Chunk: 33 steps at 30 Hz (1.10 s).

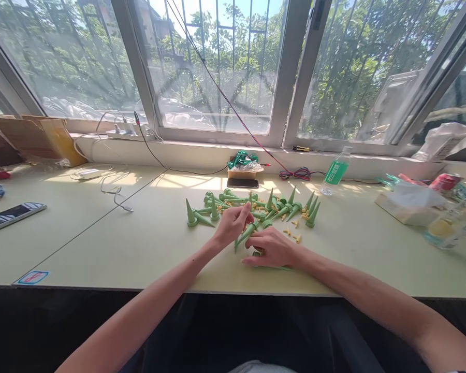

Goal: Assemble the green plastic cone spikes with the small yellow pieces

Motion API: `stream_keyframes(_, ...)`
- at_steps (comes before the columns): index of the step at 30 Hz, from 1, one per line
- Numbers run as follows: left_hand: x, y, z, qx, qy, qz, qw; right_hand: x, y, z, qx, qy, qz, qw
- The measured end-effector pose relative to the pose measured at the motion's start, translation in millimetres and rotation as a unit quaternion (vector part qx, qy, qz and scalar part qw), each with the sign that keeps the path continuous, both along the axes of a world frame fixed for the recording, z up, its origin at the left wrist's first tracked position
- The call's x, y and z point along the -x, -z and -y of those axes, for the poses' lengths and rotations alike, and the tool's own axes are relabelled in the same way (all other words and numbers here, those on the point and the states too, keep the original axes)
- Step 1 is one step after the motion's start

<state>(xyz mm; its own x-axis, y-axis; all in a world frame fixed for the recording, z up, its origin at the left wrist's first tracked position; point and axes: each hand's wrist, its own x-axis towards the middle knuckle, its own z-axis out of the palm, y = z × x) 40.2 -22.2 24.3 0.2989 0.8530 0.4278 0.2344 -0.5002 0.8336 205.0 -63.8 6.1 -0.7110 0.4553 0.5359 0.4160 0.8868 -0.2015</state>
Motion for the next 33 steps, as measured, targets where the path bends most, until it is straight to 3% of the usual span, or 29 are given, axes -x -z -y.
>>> stream_keyframes(7, -0.2, 2.5, -1.3, 0.001, 0.006, 0.001, 1.000, -1.0, 9.4, -14.4, 0.057, 0.075, -0.116, 0.989)
stream_keyframes(11, 0.3, 1.2, 0.0, -0.006, 0.009, 0.000, 1.000, -4.4, 6.4, -20.4, 0.090, 0.192, -0.263, 0.941)
stream_keyframes(14, 0.8, -0.7, 3.4, -0.021, 0.044, -0.020, 0.999, -6.9, 5.0, -22.7, 0.104, 0.231, -0.336, 0.907)
stream_keyframes(17, 1.0, -1.6, 7.0, -0.035, 0.078, -0.053, 0.995, -7.5, 6.1, -23.0, 0.115, 0.236, -0.360, 0.895)
stream_keyframes(21, 0.7, -1.8, 9.2, -0.028, 0.081, -0.070, 0.994, -5.5, 6.9, -20.6, 0.113, 0.230, -0.367, 0.894)
stream_keyframes(27, 0.4, -1.0, 7.4, 0.042, 0.161, -0.011, 0.986, -3.6, 5.2, -18.6, 0.114, 0.218, -0.361, 0.899)
stream_keyframes(33, 2.5, -4.0, 2.9, 0.108, 0.118, 0.073, 0.984, -2.5, 5.0, -18.5, 0.187, 0.186, -0.377, 0.888)
